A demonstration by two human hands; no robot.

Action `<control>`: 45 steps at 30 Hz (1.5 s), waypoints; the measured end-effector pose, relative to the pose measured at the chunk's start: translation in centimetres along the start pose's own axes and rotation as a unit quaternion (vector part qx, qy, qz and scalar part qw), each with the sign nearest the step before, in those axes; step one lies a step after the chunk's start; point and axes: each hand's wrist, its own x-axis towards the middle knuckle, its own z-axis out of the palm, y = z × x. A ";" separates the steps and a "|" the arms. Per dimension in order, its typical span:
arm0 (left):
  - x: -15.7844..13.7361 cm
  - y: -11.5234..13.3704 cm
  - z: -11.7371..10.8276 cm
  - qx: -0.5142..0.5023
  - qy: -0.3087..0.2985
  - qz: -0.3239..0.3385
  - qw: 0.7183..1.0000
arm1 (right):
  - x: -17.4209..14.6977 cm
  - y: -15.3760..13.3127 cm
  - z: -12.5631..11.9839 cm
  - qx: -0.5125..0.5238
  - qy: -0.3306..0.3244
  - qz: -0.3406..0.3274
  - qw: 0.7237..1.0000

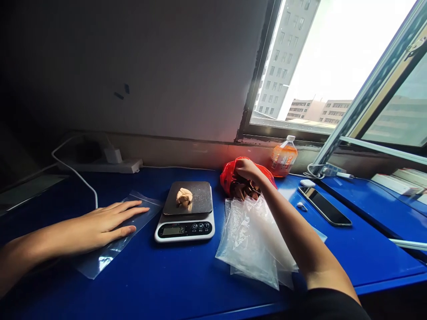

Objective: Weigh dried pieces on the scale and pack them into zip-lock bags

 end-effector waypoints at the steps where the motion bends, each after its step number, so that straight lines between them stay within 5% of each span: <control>1: 0.0 0.0 0.0 -0.001 0.002 0.002 1.000 | 0.0 0.1 -0.2 0.014 0.009 0.014 1.000; 9: -0.2 0.3 -0.1 0.010 -0.015 -0.010 1.000 | -2.0 0.1 -1.5 0.157 0.059 0.089 0.982; 16: -0.1 0.4 -0.1 0.001 -0.005 -0.002 1.000 | -7.0 -3.6 -0.3 0.319 -0.022 0.096 0.943; 22: -0.3 0.5 -0.2 -0.011 -0.010 -0.004 1.000 | -7.9 -7.8 1.7 0.084 -0.014 -0.086 0.993; 28: -0.4 0.9 -0.3 0.010 -0.011 -0.005 1.000 | -7.6 -10.5 4.9 -0.072 0.015 -0.142 0.987; 32: -0.6 1.2 -0.5 0.023 -0.019 -0.003 1.000 | -8.1 -11.4 5.6 -0.056 -0.006 -0.188 0.980; 38: -1.0 1.6 -0.9 0.013 -0.012 0.000 1.000 | -8.3 -10.8 3.4 0.059 0.063 -0.235 0.968; 45: -1.1 2.1 -1.1 0.015 -0.026 -0.006 1.000 | -9.4 -6.2 -1.1 -0.023 0.045 -0.178 0.983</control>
